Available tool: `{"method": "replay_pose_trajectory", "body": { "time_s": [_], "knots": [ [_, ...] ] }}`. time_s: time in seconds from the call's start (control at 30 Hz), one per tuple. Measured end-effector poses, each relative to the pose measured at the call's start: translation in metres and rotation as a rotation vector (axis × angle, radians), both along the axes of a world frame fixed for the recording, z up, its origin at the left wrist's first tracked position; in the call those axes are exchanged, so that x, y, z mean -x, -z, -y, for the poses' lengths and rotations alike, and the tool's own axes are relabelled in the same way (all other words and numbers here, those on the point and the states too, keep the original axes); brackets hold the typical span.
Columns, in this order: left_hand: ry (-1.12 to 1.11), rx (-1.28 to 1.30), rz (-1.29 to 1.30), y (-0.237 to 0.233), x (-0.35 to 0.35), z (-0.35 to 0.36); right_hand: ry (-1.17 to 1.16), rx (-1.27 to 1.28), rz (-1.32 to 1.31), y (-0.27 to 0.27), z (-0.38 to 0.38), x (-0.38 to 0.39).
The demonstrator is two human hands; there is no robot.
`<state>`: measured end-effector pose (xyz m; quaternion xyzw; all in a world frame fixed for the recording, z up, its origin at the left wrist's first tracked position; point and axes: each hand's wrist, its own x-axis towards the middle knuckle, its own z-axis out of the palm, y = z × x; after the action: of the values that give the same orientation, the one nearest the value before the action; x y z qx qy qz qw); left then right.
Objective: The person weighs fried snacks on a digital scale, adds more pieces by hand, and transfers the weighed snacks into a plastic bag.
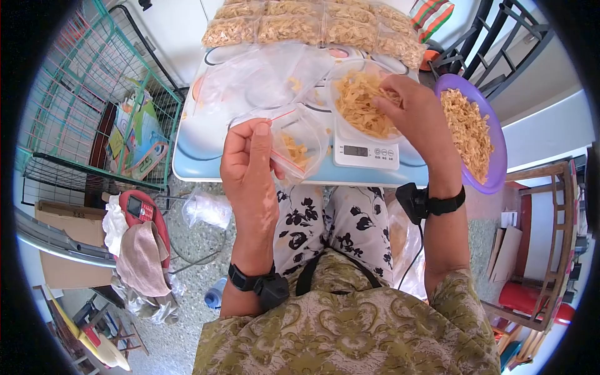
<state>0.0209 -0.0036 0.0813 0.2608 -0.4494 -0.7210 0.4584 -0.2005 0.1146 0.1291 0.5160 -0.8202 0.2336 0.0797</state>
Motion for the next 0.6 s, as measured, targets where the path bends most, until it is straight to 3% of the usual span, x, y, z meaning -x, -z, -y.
{"method": "replay_pose_trajectory", "body": {
  "time_s": [0.17, 0.6],
  "knots": [
    [-0.036, -0.020, 0.025, -0.005, 0.002, -0.004, -0.026, -0.040, 0.079, -0.001, -0.005, -0.005],
    [-0.022, -0.002, 0.022, -0.005, 0.002, -0.005, 0.066, -0.119, -0.015, 0.007, -0.007, -0.005]
  ]
}}
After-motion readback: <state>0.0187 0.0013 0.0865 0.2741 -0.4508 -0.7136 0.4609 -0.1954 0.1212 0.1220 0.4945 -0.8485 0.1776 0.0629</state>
